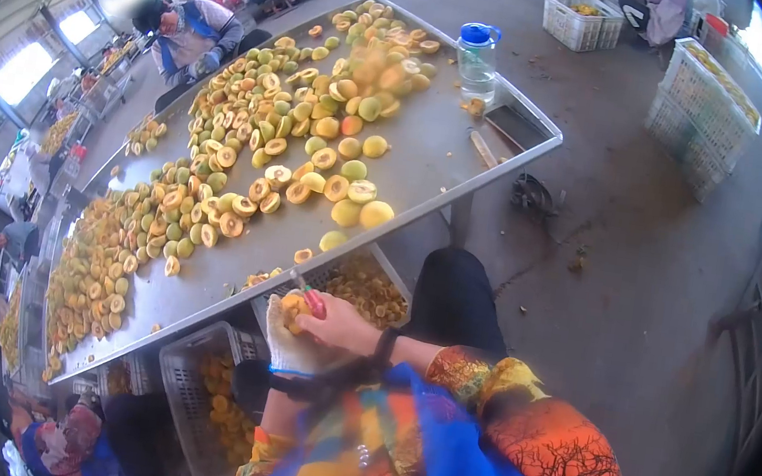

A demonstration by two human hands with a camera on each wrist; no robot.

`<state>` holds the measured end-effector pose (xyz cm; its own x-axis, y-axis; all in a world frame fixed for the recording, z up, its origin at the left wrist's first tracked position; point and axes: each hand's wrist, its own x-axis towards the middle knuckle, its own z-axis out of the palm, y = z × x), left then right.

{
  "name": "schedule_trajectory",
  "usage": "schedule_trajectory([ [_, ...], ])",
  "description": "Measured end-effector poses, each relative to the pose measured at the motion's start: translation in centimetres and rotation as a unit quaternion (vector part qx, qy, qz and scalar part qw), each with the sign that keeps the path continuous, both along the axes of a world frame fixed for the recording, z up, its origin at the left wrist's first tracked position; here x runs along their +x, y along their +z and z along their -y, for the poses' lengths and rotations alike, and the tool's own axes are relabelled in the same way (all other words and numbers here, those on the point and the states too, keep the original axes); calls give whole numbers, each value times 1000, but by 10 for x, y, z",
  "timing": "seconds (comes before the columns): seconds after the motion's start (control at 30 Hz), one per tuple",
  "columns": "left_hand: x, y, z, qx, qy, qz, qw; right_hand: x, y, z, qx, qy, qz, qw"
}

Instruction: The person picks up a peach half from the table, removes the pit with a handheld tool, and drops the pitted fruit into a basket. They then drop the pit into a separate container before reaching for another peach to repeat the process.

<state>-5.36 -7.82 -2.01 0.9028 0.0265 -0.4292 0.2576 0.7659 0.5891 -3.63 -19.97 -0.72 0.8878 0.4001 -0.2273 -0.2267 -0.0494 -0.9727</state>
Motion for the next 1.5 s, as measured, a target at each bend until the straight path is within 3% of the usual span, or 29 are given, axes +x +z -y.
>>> schedule_trajectory([
  [0.1, -14, -11, -14, -50, -30, -9, 998, -17, 9, 0, -78, 9, 39, 996],
  [0.2, -32, -9, -21, -10, -14, 1, 1000, -37, -13, -13, -65, 0, 147, 987],
  [0.23, -42, -12, -28, -44, -56, 11, 997, -46, -14, -14, -109, -6, 212, 971],
  [0.27, -60, 11, -18, 18, -11, 8, 1000, -51, -27, -20, -62, 29, 154, 986],
  [0.3, -73, 2, -27, 13, -20, 10, 1000, -63, -34, -24, -87, 38, 161, 982],
  [0.33, -76, -10, -35, 4, -30, 25, 999, -67, -31, -23, -116, 47, 180, 976],
  [0.4, -99, -58, -59, 151, 50, 53, 986, -89, -20, -18, -103, 105, 96, 985],
  [0.47, -111, -38, -62, 167, 78, 82, 979, -99, 12, -9, -107, 165, 58, 979],
  [0.53, -134, -18, -68, 19, 94, 17, 995, -108, -5, -11, -145, 141, 205, 958],
  [0.63, -154, -2, -72, 63, 117, -12, 991, -123, -5, -2, -136, 110, 227, 958],
  [0.77, -164, 2, -71, 57, 129, 25, 990, -137, -21, 4, -186, 59, 345, 918],
  [0.8, -167, 3, -71, 36, 111, 47, 992, -139, -10, 8, -180, 97, 287, 936],
  [0.83, -172, 2, -73, 26, 99, 62, 993, -143, -16, 5, -179, 79, 329, 924],
  [0.87, -170, 2, -74, 12, 78, 80, 994, -142, -21, 5, -184, 54, 369, 909],
  [0.93, -166, -5, -76, 36, 88, 59, 994, -144, -5, 10, -214, 100, 326, 915],
  [0.97, -165, -7, -77, 38, 90, 58, 994, -143, -16, 10, -217, 58, 381, 897],
  [1.07, -167, 1, -72, 17, 81, 60, 995, -147, 14, 14, -117, -21, 306, 944],
  [1.1, -169, 7, -66, 59, 98, 49, 992, -152, 31, 17, -70, -41, 304, 949],
  [1.17, -162, 4, -64, 37, 83, 39, 995, -140, 42, 30, 0, -85, 360, 929],
  [1.2, -158, 1, -63, 28, 72, 39, 996, -128, 42, 35, 10, -95, 325, 941],
  [1.27, -156, 4, -57, 41, 53, 37, 997, -86, -4, 39, -138, -152, 356, 911],
  [1.3, -145, 7, -52, 48, 41, 45, 997, -85, 2, 43, -117, -160, 358, 912],
  [1.33, -138, 13, -45, 59, 62, 9, 996, -87, 8, 48, -76, -103, 252, 959],
  [1.43, -118, 18, -34, 101, 62, 33, 992, -99, 10, 42, -70, -15, 199, 977],
  [1.47, -110, 18, -33, 94, 56, 37, 993, -97, -13, 33, -80, -24, 293, 952],
  [1.5, -104, 17, -33, 88, 50, 38, 994, -97, -23, 25, -87, -18, 303, 949],
])
